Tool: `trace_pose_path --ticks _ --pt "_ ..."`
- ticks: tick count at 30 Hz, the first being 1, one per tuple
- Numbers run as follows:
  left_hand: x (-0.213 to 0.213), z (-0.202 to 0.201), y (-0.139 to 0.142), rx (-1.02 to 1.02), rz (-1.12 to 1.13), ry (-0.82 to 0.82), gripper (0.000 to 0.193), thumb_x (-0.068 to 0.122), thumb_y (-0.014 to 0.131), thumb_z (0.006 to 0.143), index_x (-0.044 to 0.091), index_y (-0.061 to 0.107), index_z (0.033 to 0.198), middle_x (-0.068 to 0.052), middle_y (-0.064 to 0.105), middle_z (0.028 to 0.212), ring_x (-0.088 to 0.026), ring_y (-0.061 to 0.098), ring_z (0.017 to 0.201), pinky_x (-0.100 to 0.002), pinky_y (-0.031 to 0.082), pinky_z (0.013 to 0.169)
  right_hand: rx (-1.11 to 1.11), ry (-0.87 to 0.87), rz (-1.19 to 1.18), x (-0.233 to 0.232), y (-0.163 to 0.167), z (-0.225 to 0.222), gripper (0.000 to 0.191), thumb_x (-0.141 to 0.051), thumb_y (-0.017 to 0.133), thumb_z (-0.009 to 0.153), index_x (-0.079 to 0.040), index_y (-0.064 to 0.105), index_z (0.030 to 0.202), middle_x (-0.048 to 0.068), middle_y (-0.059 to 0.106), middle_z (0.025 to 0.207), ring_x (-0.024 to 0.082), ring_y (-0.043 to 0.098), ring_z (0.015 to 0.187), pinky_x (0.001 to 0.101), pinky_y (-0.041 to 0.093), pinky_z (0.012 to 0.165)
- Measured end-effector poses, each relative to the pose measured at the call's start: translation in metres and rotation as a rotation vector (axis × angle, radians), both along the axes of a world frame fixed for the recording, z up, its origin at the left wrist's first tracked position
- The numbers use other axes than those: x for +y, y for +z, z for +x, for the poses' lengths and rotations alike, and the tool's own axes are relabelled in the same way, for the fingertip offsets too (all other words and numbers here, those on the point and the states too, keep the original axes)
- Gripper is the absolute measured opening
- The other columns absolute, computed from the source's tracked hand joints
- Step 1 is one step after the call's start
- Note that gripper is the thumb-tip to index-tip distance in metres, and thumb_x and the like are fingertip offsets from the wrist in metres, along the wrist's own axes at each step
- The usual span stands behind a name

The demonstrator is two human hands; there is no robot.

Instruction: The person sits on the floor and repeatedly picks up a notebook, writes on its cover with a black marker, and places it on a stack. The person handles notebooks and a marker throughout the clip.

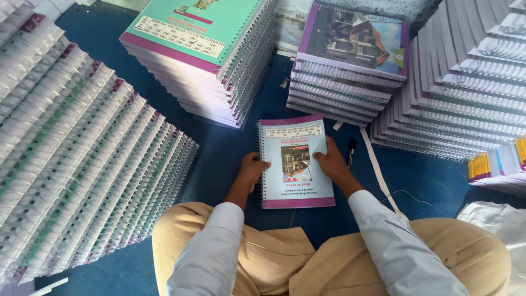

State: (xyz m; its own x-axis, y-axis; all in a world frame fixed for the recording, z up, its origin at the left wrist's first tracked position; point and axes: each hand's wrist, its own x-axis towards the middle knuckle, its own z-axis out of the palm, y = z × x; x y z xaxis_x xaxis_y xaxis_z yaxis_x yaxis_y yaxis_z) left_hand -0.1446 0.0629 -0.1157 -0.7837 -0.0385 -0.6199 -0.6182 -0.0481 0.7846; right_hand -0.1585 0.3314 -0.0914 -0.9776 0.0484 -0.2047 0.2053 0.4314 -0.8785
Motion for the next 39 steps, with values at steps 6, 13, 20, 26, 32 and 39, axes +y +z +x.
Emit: trace_pose_path --ticks 6,13,20,26,32,39 --pt "0.003 0.001 0.01 0.007 -0.067 -0.011 0.045 0.008 0.074 0.083 0.002 0.06 0.125 -0.013 0.072 0.104 -0.025 0.07 0.086 -0.04 0.055 0.065 0.007 -0.024 0.189 0.014 -0.003 -0.009 0.052 -0.018 0.073 0.087 0.001 0.059 0.133 0.019 0.072 0.123 0.028 0.072 0.107 0.0373 0.056 0.09" --pt "0.003 0.004 0.014 0.04 -0.062 0.008 0.05 0.006 0.075 0.083 0.0 0.057 0.129 -0.015 0.072 0.108 -0.023 0.07 0.087 -0.037 0.055 0.069 0.103 -0.134 0.495 0.037 0.029 -0.007 0.045 -0.032 0.081 0.082 -0.003 0.073 0.114 0.016 0.076 0.101 0.029 0.074 0.091 0.0384 0.057 0.081" --pt "0.006 0.007 0.005 0.174 -0.217 0.004 0.051 0.01 0.079 0.076 -0.003 0.063 0.123 -0.017 0.075 0.104 -0.025 0.075 0.089 -0.037 0.06 0.076 -0.353 -0.198 0.647 0.061 0.054 -0.004 0.05 -0.049 0.079 0.088 0.0 0.079 0.082 0.015 0.076 0.078 0.029 0.073 0.073 0.0398 0.056 0.071" --pt "0.004 0.004 -0.004 0.264 -0.429 -0.067 0.054 0.017 0.084 0.073 -0.002 0.066 0.12 -0.018 0.077 0.102 -0.027 0.076 0.091 -0.037 0.059 0.08 -0.447 -0.276 0.482 0.068 0.031 -0.001 0.044 -0.043 0.084 0.081 0.0 0.075 0.079 0.014 0.072 0.071 0.025 0.069 0.061 0.0366 0.054 0.056" --pt "0.003 0.004 -0.005 0.224 -0.367 -0.052 0.06 0.016 0.083 0.073 -0.001 0.06 0.126 -0.018 0.076 0.104 -0.028 0.076 0.091 -0.038 0.06 0.08 -0.246 -0.314 0.323 0.062 0.057 -0.009 0.036 -0.035 0.08 0.086 0.0 0.073 0.081 0.011 0.07 0.069 0.021 0.066 0.056 0.0331 0.051 0.048" --pt "0.001 0.002 -0.009 0.219 -0.337 -0.07 0.062 0.014 0.082 0.076 0.0 0.055 0.13 -0.016 0.074 0.102 -0.026 0.075 0.089 -0.037 0.059 0.08 0.189 -0.224 -0.381 0.008 0.049 -0.016 0.019 -0.011 0.07 0.091 -0.001 0.056 0.1 0.014 0.071 0.083 0.02 0.071 0.061 0.032 0.056 0.048"
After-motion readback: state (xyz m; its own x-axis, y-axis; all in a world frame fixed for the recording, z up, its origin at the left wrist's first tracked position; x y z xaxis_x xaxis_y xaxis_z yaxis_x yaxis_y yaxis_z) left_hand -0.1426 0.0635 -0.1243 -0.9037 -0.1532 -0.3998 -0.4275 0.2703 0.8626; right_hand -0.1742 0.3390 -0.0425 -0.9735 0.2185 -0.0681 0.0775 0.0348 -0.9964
